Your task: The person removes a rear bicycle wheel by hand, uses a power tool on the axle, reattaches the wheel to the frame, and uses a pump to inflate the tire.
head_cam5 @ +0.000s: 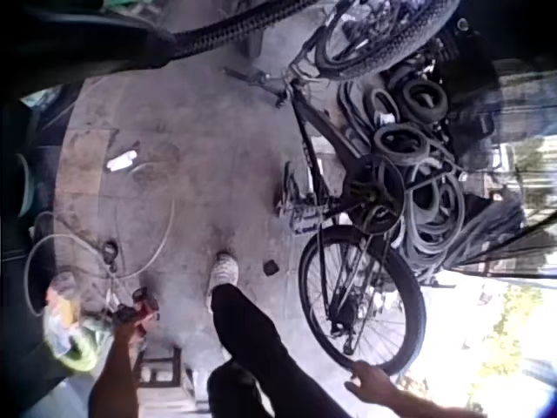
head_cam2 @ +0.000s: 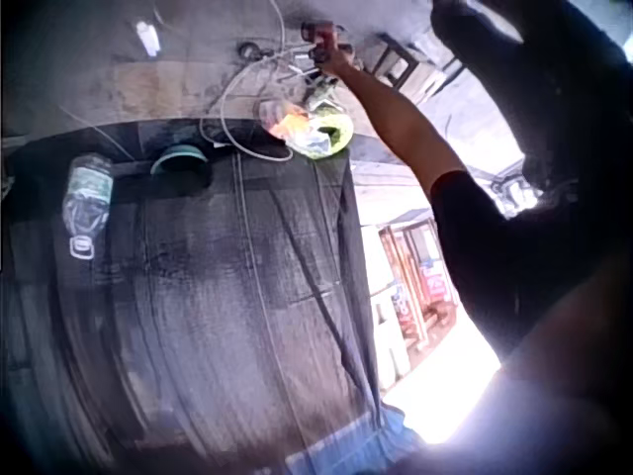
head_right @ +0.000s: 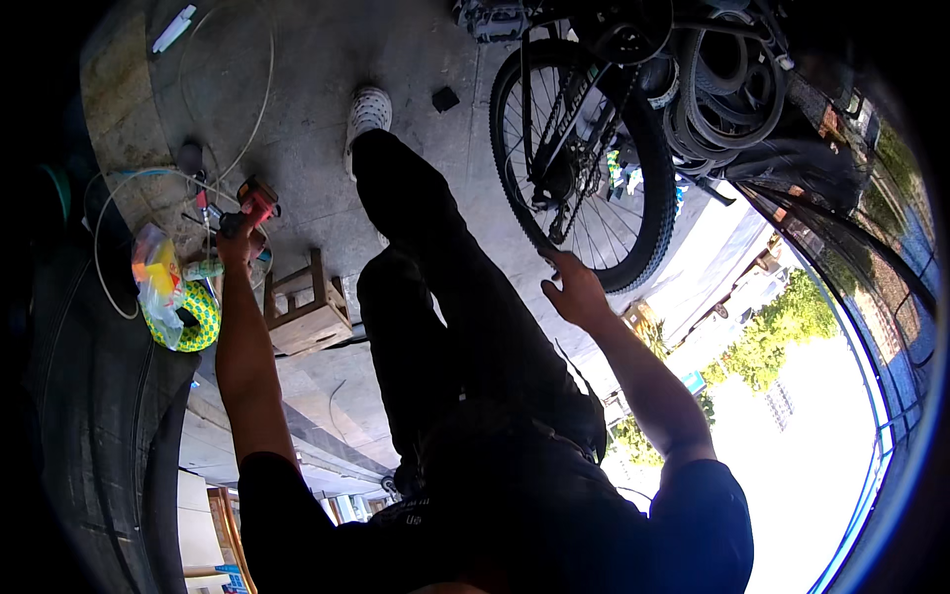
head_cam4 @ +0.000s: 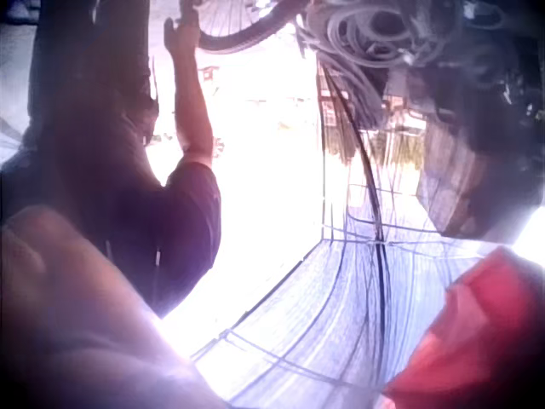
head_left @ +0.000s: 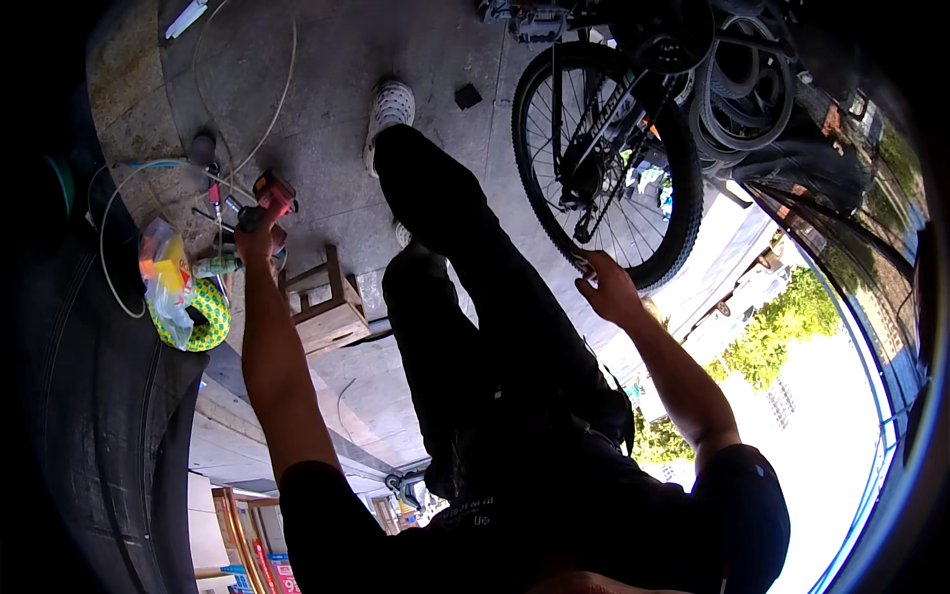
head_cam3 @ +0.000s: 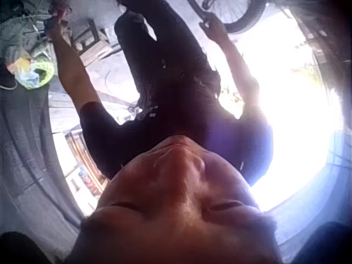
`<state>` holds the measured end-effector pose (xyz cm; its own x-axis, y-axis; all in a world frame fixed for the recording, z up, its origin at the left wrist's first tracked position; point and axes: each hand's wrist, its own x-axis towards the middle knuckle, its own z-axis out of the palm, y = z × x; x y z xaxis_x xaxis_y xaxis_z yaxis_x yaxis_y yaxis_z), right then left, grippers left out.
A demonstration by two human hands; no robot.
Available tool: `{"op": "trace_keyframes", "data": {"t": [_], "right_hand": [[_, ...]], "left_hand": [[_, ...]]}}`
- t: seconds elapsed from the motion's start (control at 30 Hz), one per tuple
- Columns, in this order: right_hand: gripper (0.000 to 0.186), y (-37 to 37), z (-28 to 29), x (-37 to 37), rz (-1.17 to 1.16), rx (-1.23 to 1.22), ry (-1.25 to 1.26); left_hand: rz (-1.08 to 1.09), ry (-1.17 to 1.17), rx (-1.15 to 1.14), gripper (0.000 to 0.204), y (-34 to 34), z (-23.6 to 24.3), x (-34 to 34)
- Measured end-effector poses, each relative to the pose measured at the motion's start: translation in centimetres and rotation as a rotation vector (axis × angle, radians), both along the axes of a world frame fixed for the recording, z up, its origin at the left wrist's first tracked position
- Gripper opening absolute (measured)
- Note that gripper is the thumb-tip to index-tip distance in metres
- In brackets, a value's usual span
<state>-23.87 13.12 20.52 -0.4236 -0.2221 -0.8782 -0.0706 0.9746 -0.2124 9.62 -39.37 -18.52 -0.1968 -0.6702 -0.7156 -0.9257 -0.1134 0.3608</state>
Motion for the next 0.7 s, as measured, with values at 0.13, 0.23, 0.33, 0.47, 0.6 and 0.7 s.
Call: {"op": "trace_keyframes", "data": {"t": [0.13, 0.23, 0.33, 0.47, 0.6, 0.7], "right_hand": [[0.05, -0.1, -0.4, -0.8, -0.155, 0.156, -0.141], [0.048, -1.2, -0.5, -1.3, -0.186, 0.155, -0.166], [0.046, -4.6, -0.3, -2.0, -0.195, 0.146, -0.199], [0.043, -8.9, 0.9, -4.4, -0.181, 0.092, -0.132], [0.043, -14.1, 2.2, -7.7, -0.266, -0.067, 0.0], [0.044, -17.1, 1.8, -10.0, -0.298, -0.181, 0.116]], "left_hand": [[0.069, 0.244, 0.108, 0.041, -0.4, -4.0, 2.7], [-0.058, 0.252, 0.216, 0.041, -1.2, -5.2, 2.2], [-0.595, -0.004, -0.062, 0.047, -1.7, -5.7, 3.2], [-0.236, 0.143, 0.065, 0.035, 0.7, -3.6, 0.6], [-0.157, 0.089, -0.095, 0.044, -4.6, -0.2, -0.5], [-0.639, -0.281, -0.14, 0.037, -6.9, 2.4, -6.0]]}}
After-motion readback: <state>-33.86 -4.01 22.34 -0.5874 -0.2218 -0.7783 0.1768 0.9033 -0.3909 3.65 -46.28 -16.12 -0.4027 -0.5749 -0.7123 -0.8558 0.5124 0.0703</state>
